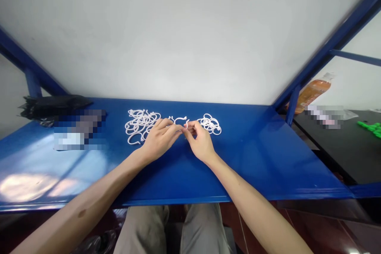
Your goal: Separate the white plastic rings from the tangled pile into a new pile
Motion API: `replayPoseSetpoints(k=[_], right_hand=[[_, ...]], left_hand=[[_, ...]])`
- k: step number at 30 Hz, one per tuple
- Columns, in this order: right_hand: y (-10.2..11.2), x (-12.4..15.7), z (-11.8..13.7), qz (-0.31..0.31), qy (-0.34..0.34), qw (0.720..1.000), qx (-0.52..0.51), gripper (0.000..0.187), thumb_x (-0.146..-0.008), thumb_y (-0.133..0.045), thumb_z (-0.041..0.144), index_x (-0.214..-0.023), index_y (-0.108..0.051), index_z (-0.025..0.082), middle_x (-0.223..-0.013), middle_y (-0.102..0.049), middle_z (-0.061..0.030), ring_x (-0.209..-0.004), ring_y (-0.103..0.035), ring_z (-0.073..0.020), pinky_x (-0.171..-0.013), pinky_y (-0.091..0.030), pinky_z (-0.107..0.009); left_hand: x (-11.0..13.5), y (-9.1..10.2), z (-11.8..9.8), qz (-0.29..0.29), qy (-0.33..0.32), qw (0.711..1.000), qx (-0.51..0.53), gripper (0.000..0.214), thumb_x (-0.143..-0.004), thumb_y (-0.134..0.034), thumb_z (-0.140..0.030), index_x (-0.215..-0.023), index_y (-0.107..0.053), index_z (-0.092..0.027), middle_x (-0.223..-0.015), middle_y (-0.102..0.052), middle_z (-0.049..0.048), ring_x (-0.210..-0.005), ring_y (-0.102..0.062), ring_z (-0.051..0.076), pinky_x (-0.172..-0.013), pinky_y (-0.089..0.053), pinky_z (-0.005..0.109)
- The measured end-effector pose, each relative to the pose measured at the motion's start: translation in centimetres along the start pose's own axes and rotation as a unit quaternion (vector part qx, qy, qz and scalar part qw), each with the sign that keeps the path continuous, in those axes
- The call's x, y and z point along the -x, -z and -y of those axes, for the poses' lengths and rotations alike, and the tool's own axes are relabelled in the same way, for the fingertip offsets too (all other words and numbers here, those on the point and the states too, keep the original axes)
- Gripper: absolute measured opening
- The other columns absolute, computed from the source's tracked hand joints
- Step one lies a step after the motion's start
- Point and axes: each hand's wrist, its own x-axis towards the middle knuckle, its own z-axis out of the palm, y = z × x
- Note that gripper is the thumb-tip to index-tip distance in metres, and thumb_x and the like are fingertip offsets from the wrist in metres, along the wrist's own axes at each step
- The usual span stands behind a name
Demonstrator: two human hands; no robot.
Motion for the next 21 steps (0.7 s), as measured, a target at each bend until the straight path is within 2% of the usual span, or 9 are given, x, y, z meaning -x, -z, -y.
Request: replayPoseSetpoints(k=[2, 4, 6, 9, 11, 14, 16, 21], right_hand=[[0.1, -0.1, -0.4, -0.017, -0.005, 1.000, 0.004, 0.022, -0.096, -0.058, 0.047, -0.098, -0.060, 0.025, -0.092, -0.072, -0.0031, -0.079, -0.069, -0.0189, -0.075, -0.058, -0.034], [0.4, -0.2, -0.5, -0.039, -0.009, 0.999, 0.019, 0.023, -0.096, -0.057, 0.047, -0.097, -0.061, 0.024, -0.095, -0.073, -0.0046, -0.081, -0.070, -0.0199, -0.076, -0.059, -0.035], [0.6, -0.3, -0.4, -0.062, -0.009, 0.997, 0.037, 0.022, -0.096, -0.057, 0.045, -0.098, -0.062, 0.024, -0.093, -0.073, -0.0048, -0.080, -0.070, -0.0204, -0.076, -0.059, -0.036], [0.9, -0.3, -0.1, -0.066, 0.016, 0.995, 0.079, 0.019, -0.096, -0.055, 0.039, -0.100, -0.065, 0.023, -0.091, -0.073, -0.0046, -0.080, -0.071, -0.0208, -0.078, -0.058, -0.037], [0.8, -0.2, -0.2, -0.059, 0.038, 0.992, 0.106, 0.018, -0.097, -0.054, 0.036, -0.104, -0.065, 0.024, -0.095, -0.074, -0.0051, -0.082, -0.071, -0.0211, -0.078, -0.058, -0.037], [0.7, 0.0, -0.4, -0.071, 0.038, 0.991, 0.110, 0.021, -0.096, -0.055, 0.033, -0.113, -0.062, 0.024, -0.091, -0.073, -0.0039, -0.078, -0.071, -0.0200, -0.074, -0.058, -0.036], [0.7, 0.0, -0.6, -0.084, 0.032, 0.990, 0.106, 0.020, -0.095, -0.056, 0.033, -0.113, -0.061, 0.024, -0.086, -0.072, -0.0026, -0.074, -0.070, -0.0188, -0.071, -0.058, -0.034], [0.7, 0.0, -0.8, -0.066, 0.063, 0.985, 0.147, 0.014, -0.097, -0.055, 0.033, -0.101, -0.064, 0.024, -0.089, -0.073, -0.0037, -0.075, -0.069, -0.0191, -0.072, -0.057, -0.034]], left_hand=[[-0.1, 0.0, -0.1, 0.008, 0.001, 1.000, 0.014, 0.026, -0.105, -0.041, -0.029, -0.103, -0.067, -0.024, -0.088, -0.072, 0.0047, -0.093, -0.060, 0.021, -0.085, -0.045, 0.038], [-0.2, 0.0, -0.4, -0.008, 0.010, 0.999, 0.043, 0.022, -0.104, -0.045, -0.031, -0.104, -0.066, -0.024, -0.093, -0.072, 0.0051, -0.092, -0.061, 0.020, -0.087, -0.047, 0.038], [-0.2, -0.1, -0.7, -0.056, 0.029, 0.995, 0.079, 0.019, -0.103, -0.047, -0.031, -0.107, -0.064, -0.023, -0.099, -0.070, 0.0062, -0.094, -0.063, 0.019, -0.089, -0.050, 0.036], [-0.1, -0.1, -0.9, -0.118, 0.096, 0.981, 0.123, 0.019, -0.100, -0.050, -0.030, -0.113, -0.061, -0.022, -0.103, -0.067, 0.0072, -0.095, -0.064, 0.017, -0.086, -0.052, 0.031], [0.0, -0.1, -0.9, -0.097, 0.136, 0.974, 0.157, 0.021, -0.100, -0.051, -0.032, -0.115, -0.060, -0.022, -0.100, -0.068, 0.0056, -0.091, -0.066, 0.017, -0.082, -0.053, 0.030], [0.2, -0.1, -1.0, -0.016, 0.158, 0.963, 0.220, 0.028, -0.105, -0.037, -0.036, -0.111, -0.061, -0.023, -0.091, -0.071, 0.0022, -0.081, -0.067, 0.015, -0.077, -0.052, 0.028], [0.3, -0.2, -1.1, 0.009, 0.170, 0.956, 0.240, 0.033, -0.106, -0.032, -0.038, -0.109, -0.061, -0.023, -0.087, -0.072, 0.0013, -0.077, -0.067, 0.015, -0.075, -0.052, 0.028], [0.3, -0.7, -1.5, 0.016, 0.200, 0.956, 0.216, 0.019, -0.100, -0.046, -0.037, -0.105, -0.059, -0.023, -0.087, -0.073, 0.0018, -0.076, -0.068, 0.017, -0.069, -0.049, 0.028]])
